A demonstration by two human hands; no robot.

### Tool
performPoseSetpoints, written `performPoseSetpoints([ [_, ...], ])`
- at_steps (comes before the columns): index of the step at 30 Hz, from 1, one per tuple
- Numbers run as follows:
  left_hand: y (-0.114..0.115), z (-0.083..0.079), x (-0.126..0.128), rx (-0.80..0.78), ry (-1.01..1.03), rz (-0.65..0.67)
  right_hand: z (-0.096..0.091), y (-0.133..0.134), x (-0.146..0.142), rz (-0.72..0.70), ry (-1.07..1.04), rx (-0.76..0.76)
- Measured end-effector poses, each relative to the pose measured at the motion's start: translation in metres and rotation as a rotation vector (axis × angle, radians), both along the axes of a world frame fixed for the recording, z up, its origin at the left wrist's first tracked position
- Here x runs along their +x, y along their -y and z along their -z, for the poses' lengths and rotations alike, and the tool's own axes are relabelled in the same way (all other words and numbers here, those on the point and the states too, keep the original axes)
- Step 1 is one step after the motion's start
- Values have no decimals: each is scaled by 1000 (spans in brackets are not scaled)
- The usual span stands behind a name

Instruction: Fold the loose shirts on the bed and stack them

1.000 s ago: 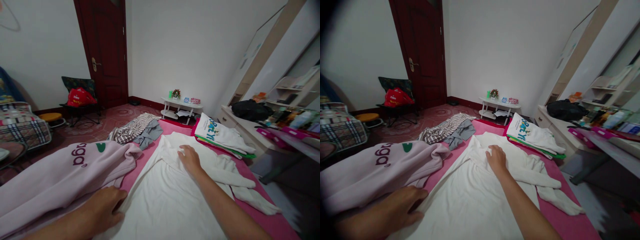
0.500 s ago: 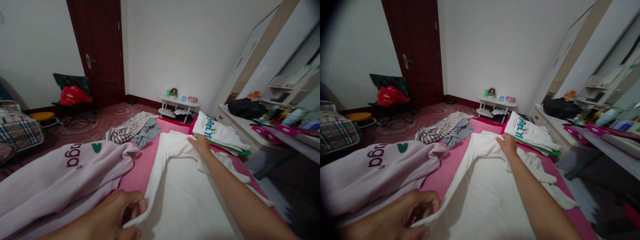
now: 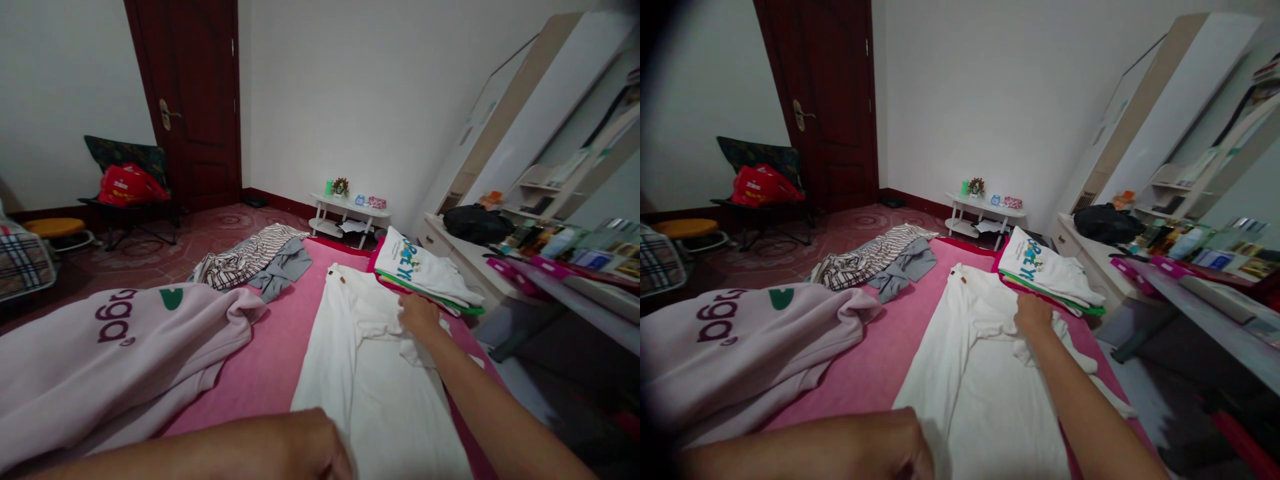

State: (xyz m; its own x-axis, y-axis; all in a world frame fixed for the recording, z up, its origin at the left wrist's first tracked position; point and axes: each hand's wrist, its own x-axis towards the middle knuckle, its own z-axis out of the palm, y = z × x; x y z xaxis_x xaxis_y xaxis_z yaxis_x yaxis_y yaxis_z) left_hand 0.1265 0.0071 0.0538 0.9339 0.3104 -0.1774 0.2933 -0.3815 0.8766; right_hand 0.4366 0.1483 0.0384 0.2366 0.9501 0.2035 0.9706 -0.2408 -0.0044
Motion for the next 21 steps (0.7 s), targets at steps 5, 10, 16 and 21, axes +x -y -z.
performPoseSetpoints([
  [5,-67,37,45,603,42,-548,18,-23,-39,-193,-120,111],
  [10,-108,81,64,785,-132,-726,49,-64,-69,-276,-376,142],
  [16,-111,96,64,768,-154,-703,68,-104,-90,-339,-654,194],
  [21,-111,95,63,733,-156,-711,65,-133,-100,-374,-926,161],
])
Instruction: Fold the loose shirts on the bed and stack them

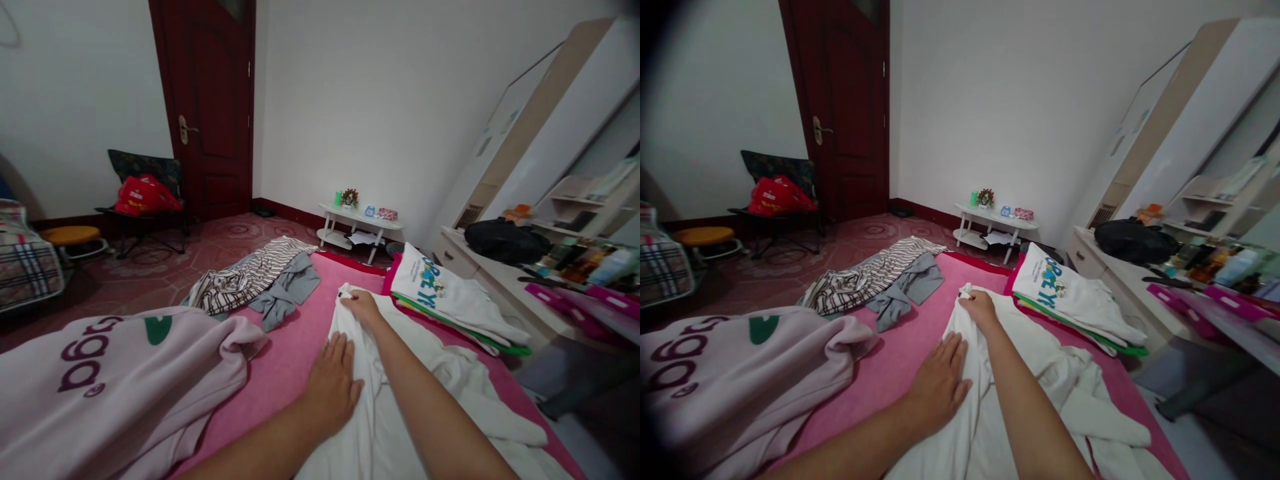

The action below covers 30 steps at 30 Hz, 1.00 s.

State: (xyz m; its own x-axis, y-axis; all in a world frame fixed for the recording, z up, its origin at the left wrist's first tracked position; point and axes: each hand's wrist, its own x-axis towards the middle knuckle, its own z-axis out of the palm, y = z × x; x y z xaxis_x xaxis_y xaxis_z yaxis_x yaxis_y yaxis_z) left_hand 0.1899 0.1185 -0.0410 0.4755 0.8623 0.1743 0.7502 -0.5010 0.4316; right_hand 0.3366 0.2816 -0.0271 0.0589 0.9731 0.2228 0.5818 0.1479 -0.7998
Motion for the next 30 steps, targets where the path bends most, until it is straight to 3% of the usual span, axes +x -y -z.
performPoseSetpoints([
  [4,0,0,-1,1,10,2,5,-9,0,-26,-220,-26],
  [7,0,1,0,-1,6,8,14,-10,1,8,-271,1],
  [14,-1,0,2,2,-26,2,28,-21,-11,115,-118,109],
  [19,-1,-3,0,18,-48,-3,19,-22,-3,105,-6,21],
  [24,-1,0,0,49,-70,-6,2,11,42,54,219,-109],
  [30,-2,7,1,97,-83,-5,-31,78,111,173,617,-131],
])
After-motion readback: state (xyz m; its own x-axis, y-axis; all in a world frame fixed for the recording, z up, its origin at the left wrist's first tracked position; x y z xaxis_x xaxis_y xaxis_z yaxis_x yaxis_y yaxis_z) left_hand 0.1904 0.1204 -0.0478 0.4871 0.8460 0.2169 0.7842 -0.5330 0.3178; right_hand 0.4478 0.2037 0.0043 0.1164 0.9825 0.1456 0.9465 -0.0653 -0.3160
